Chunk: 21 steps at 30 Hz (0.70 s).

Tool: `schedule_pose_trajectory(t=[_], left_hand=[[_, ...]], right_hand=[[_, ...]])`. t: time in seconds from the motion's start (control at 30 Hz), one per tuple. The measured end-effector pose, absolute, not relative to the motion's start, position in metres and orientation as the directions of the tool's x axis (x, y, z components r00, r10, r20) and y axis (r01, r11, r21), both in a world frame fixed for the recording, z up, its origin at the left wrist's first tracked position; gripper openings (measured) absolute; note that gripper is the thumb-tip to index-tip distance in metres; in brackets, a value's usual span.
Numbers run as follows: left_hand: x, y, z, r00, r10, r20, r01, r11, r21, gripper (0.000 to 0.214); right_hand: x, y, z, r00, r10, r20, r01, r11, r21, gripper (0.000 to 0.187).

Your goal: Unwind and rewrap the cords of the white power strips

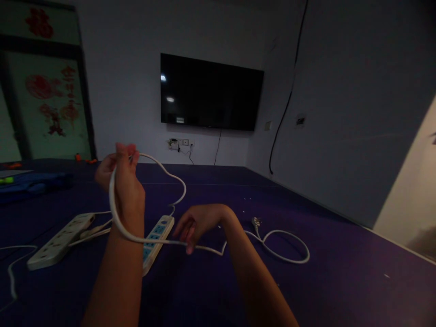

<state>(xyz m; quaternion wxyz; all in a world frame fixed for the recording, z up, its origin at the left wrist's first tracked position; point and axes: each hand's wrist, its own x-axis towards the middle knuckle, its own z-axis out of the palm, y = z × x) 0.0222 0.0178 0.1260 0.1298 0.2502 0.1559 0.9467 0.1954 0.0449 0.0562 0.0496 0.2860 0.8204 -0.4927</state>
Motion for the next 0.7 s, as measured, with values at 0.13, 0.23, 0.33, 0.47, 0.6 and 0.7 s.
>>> schedule_pose_trajectory(t=[0.13, 0.23, 0.33, 0.47, 0.6, 0.7], left_hand=[[0.007, 0.011, 0.134, -0.895, 0.188, 0.405, -0.072, -0.956, 0.285, 0.020], [0.002, 0.010, 0.136, -0.912, 0.125, 0.391, -0.012, -0.960, 0.278, 0.019], [0.001, 0.012, 0.136, -0.908, 0.114, 0.403, 0.000, -0.962, 0.272, 0.019], [0.006, 0.015, 0.132, -0.870, 0.137, 0.474, -0.004, -0.962, 0.272, 0.018], [0.015, 0.018, 0.128, -0.786, 0.262, 0.560, -0.097, -0.947, 0.307, 0.021], [0.026, 0.021, 0.124, -0.686, 0.355, 0.635, -0.138, -0.921, 0.366, 0.021]], right_hand=[[0.179, 0.045, 0.050, -0.822, 0.416, -0.389, 0.562, 0.476, -0.677, 0.048], [0.171, 0.046, 0.042, -0.748, 0.445, -0.492, 0.663, 0.472, -0.581, 0.040], [0.161, 0.047, 0.032, -0.704, 0.411, -0.580, 0.710, 0.440, -0.550, 0.027], [0.158, 0.048, 0.033, -0.695, 0.544, -0.470, 0.714, 0.448, -0.538, 0.011], [0.179, 0.051, 0.056, -0.711, 0.703, 0.017, 0.590, 0.609, -0.530, 0.022], [0.203, 0.049, 0.075, -0.575, 0.742, 0.344, 0.452, 0.639, -0.623, 0.013]])
